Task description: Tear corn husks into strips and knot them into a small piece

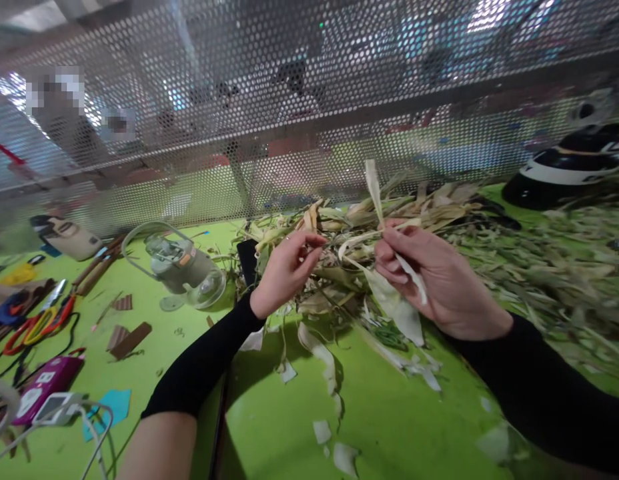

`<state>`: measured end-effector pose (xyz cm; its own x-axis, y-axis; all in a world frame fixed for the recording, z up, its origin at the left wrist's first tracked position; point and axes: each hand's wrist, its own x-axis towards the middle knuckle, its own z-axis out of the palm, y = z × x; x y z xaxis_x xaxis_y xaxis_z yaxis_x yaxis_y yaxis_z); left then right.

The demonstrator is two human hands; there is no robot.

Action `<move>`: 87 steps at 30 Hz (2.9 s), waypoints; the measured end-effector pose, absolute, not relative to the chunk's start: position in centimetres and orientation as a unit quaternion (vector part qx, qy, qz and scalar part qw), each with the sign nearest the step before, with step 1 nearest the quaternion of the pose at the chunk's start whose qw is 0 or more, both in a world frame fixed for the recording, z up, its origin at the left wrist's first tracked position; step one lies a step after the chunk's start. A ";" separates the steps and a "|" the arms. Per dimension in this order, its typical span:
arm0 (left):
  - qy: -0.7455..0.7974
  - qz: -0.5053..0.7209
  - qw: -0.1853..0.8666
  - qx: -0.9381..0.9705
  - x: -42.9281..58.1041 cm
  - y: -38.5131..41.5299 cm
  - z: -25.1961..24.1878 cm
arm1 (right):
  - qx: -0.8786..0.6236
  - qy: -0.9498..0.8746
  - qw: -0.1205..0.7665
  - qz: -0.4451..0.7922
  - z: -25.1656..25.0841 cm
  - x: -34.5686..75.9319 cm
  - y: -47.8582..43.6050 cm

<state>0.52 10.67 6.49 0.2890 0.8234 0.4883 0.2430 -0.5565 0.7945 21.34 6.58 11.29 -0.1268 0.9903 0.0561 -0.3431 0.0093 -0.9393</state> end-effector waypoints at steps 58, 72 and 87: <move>0.318 0.395 0.596 0.623 2.4 9.9 5.4 | -0.466 -0.638 0.484 0.375 6.1 20.2 9.1; 0.282 0.458 0.722 0.436 2.2 9.2 7.5 | -0.513 -0.677 0.472 0.235 10.9 23.7 6.2; 0.390 0.485 0.642 0.447 -2.0 2.1 7.7 | -0.562 -0.693 0.402 0.205 6.8 28.8 0.6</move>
